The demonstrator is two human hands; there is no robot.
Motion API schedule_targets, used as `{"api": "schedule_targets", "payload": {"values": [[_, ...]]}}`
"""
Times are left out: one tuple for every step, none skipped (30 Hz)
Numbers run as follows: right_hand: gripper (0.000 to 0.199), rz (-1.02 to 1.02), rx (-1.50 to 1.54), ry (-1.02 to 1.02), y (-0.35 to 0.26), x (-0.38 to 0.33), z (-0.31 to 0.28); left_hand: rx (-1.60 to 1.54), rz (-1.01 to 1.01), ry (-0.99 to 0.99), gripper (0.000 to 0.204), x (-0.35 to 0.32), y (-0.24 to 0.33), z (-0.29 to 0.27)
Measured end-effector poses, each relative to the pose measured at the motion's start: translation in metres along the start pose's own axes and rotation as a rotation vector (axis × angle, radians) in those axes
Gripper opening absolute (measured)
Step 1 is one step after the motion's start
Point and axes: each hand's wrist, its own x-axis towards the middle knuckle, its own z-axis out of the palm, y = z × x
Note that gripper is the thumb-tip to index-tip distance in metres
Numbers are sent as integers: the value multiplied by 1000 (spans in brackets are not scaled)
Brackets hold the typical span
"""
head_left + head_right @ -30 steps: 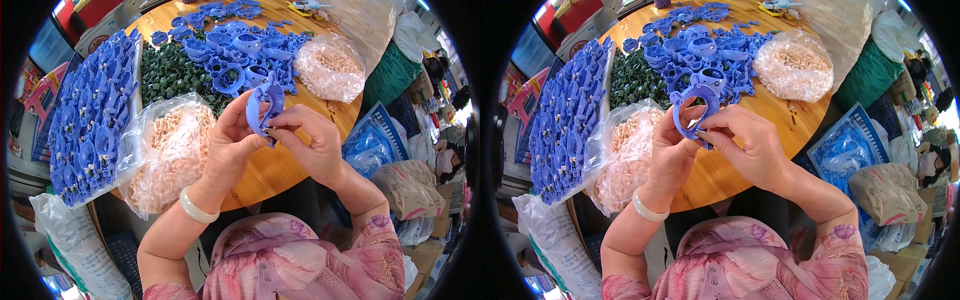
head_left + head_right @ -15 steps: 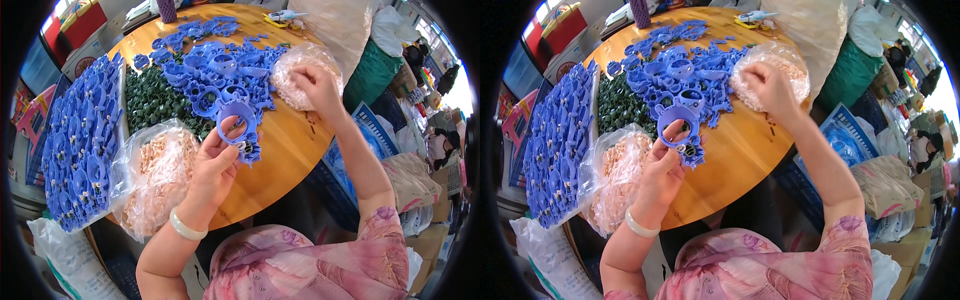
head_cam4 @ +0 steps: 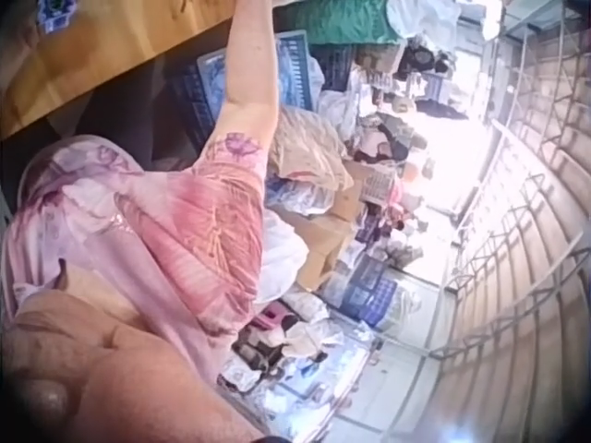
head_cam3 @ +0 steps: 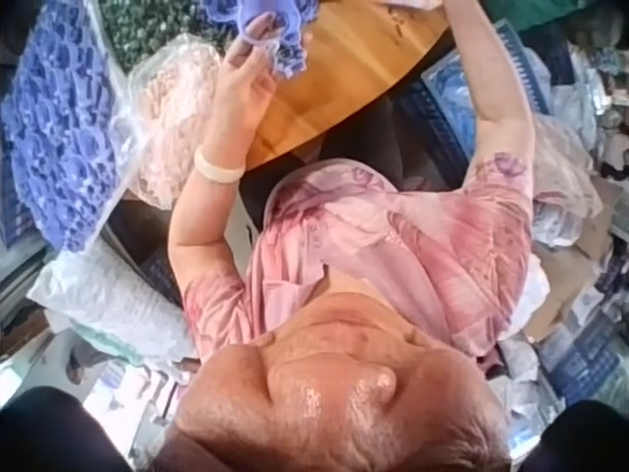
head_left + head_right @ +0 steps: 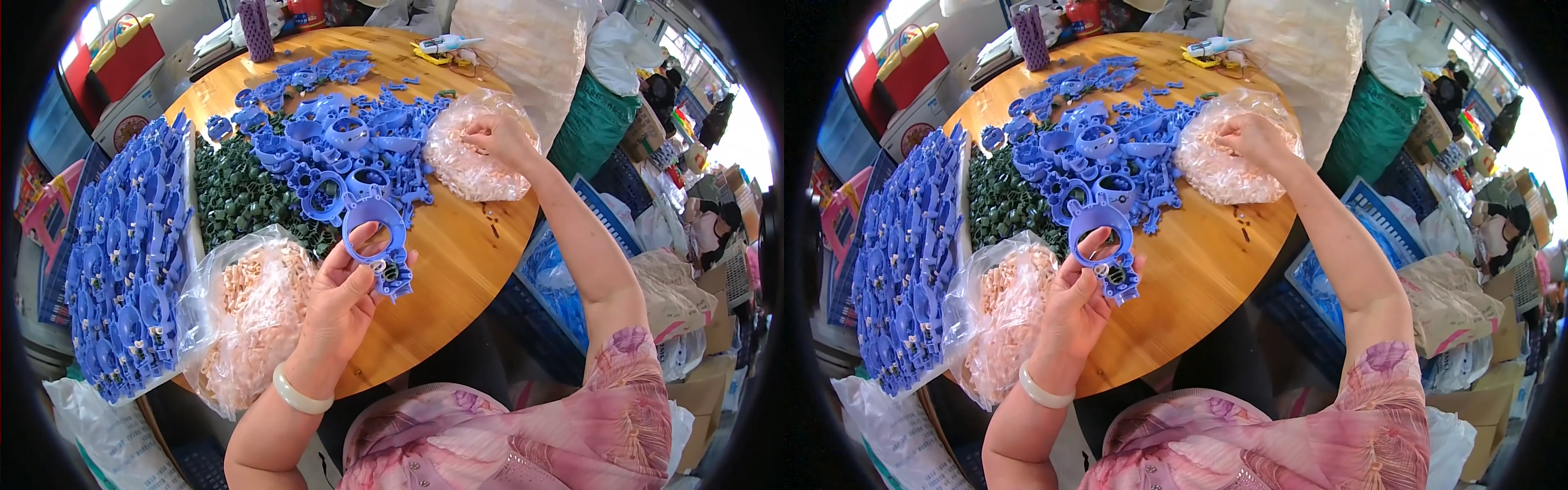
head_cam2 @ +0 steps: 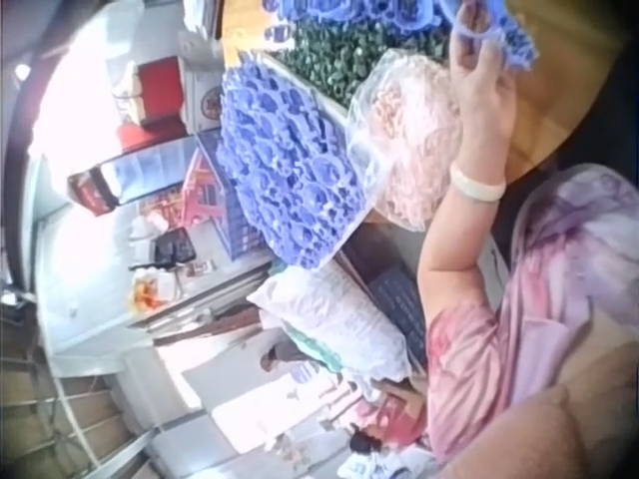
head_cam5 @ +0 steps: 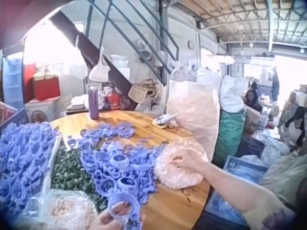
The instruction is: Assemble small plastic toy components by hand at a workbench.
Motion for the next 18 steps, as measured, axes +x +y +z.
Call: {"api": "schedule_targets", "payload": {"values": [[14,-19,83,-2,0,-2,-4,-3,-1,-3,51,0,0,0],[14,-37,167,-4,0,-3,-7,2,-3,-4,51,1,0,0],[14,-36,164,-3,3,-4,-8,9,-5,-6,51,0,0,0],[14,-22,331,-14,5,-4,-9,7,-6,-9,51,0,0,1],[14,-8,499,-24,7,-5,-10,5,-7,-10,51,-1,0,2],[14,-10,499,-27,1,-7,-12,4,-5,-5,50,-1,0,2],[15,8,542,-46,-5,-11,-15,3,-3,-4,50,-2,0,2],[16,26,586,-65,-12,-16,-18,-1,-7,-7,50,-2,1,2],[16,25,585,-67,-21,-23,-20,-7,-11,-9,49,-2,1,1],[15,6,568,-24,-32,-29,-21,-8,-9,-5,49,-2,0,1],[15,-13,550,19,-42,-36,-22,-14,-7,-7,49,-1,0,1],[15,-12,553,15,-49,-42,-21,-20,-6,-8,49,-1,0,0],[14,-83,517,25,-57,-47,-17,-19,-2,5,49,-1,0,-1],[15,-153,482,36,-66,-53,-13,-14,4,10,49,-1,-1,-3],[13,-206,538,34,-78,-61,-10,-13,8,14,49,-1,-1,-4],[14,-277,489,31,-87,-68,-9,0,18,16,48,-1,-1,-3],[14,-349,440,28,-96,-75,-7,-3,16,21,47,0,0,-2],[16,-414,409,10,-107,-81,-6,-4,16,31,47,-1,1,-1]]}}
